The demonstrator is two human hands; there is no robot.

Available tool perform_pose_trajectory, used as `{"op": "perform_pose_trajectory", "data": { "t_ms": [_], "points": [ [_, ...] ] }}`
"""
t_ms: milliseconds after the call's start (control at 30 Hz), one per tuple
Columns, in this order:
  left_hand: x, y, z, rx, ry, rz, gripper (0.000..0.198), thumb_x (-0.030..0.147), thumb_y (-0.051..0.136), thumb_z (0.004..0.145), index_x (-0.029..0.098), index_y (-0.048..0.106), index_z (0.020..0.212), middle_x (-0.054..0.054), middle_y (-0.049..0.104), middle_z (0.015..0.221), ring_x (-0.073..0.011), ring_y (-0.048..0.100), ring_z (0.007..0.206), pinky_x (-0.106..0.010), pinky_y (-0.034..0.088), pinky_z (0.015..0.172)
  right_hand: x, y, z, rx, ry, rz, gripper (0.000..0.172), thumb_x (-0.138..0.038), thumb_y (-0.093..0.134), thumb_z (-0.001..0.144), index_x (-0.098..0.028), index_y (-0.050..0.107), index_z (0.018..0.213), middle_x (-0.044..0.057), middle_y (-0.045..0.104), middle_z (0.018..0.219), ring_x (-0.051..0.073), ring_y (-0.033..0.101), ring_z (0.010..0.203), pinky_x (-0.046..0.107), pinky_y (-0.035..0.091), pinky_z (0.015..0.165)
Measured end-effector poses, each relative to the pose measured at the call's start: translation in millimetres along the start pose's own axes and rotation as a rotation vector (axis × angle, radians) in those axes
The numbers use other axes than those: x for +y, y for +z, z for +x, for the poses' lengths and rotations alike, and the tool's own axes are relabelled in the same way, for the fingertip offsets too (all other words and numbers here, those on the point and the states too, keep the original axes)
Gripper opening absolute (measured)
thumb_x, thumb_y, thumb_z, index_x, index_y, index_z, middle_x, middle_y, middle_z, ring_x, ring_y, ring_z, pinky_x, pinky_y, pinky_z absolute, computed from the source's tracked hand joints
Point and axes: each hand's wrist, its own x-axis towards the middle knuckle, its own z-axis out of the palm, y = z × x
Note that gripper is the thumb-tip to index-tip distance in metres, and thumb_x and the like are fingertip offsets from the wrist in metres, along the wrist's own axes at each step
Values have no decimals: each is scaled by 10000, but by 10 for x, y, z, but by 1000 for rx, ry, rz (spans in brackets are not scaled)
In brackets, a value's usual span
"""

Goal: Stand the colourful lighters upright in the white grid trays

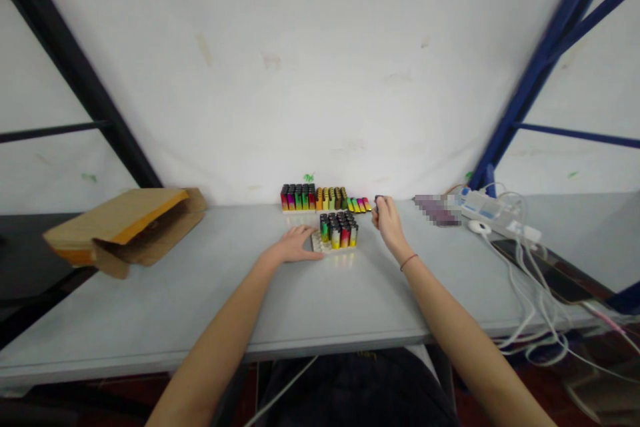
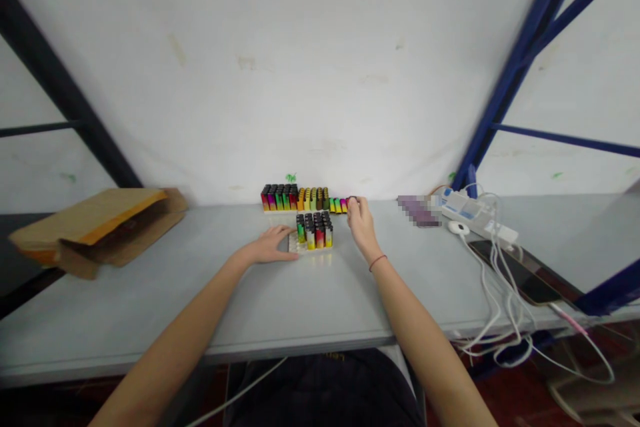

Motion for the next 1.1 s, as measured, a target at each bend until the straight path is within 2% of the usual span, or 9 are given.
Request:
{"op": "perform_pose_trajectory", "data": {
  "t_ms": [100,200,333,467,600,700,933,1100],
  "points": [
    [1,9,-1,5,-2,-2,870,712,557,702,219,370,1394,-117,399,1418,-329,361,1295,-419,272,1072,-253,80,-62,-5,-167,-54,290,-492,506,847,-210,530,914,12,573,762,139,550,682,252,469,593],
    [10,11,-6,9,-4,-9,879,727,557,693,238,365,1397,-101,390,1434,-334,350,1304,-415,266,1074,-520,169,-123,-149,-299,-118,278,-437,581,814,-190,628,931,85,608,988,195,574,925,313,496,754],
    [28,5,-11,15,-10,-14,889,722,561,689,219,373,1397,-118,395,1424,-346,376,1280,-424,297,1052,-707,323,-199,-388,-360,-247,257,-356,586,827,-208,651,1026,68,657,1011,195,592,931,349,460,858],
    [34,12,-10,23,-11,-19,861,704,581,685,226,400,1378,-117,421,1398,-352,388,1270,-425,328,1033,-612,476,-252,-542,-464,-471,217,-265,605,823,-207,642,1029,66,676,1026,204,593,960,363,415,884],
    [20,30,-8,40,-13,-33,845,707,593,680,240,414,1362,-111,454,1368,-353,419,1241,-427,340,1023,-463,551,-284,-557,-568,-729,210,-249,629,818,-228,639,1027,69,679,1005,231,552,1023,423,325,933],
    [6,42,-4,43,4,-30,856,709,584,689,228,400,1373,-116,442,1376,-347,415,1246,-422,331,1030,-421,545,-287,-548,-613,-808,217,-267,629,828,-225,640,1041,83,678,978,242,533,1021,430,306,924],
    [21,34,-3,25,-11,-28,874,701,590,684,211,390,1379,-125,428,1391,-357,404,1254,-433,319,1030,-376,523,-305,-524,-655,-825,194,-291,609,851,-215,655,1023,82,677,951,239,522,1025,431,298,927],
    [24,21,-14,25,-9,-18,876,708,576,690,204,386,1381,-133,422,1392,-353,403,1253,-432,318,1031,-368,514,-258,-445,-681,-742,263,-344,558,872,-200,656,1068,105,641,1095,248,506,1062,411,331,940]
  ]
}}
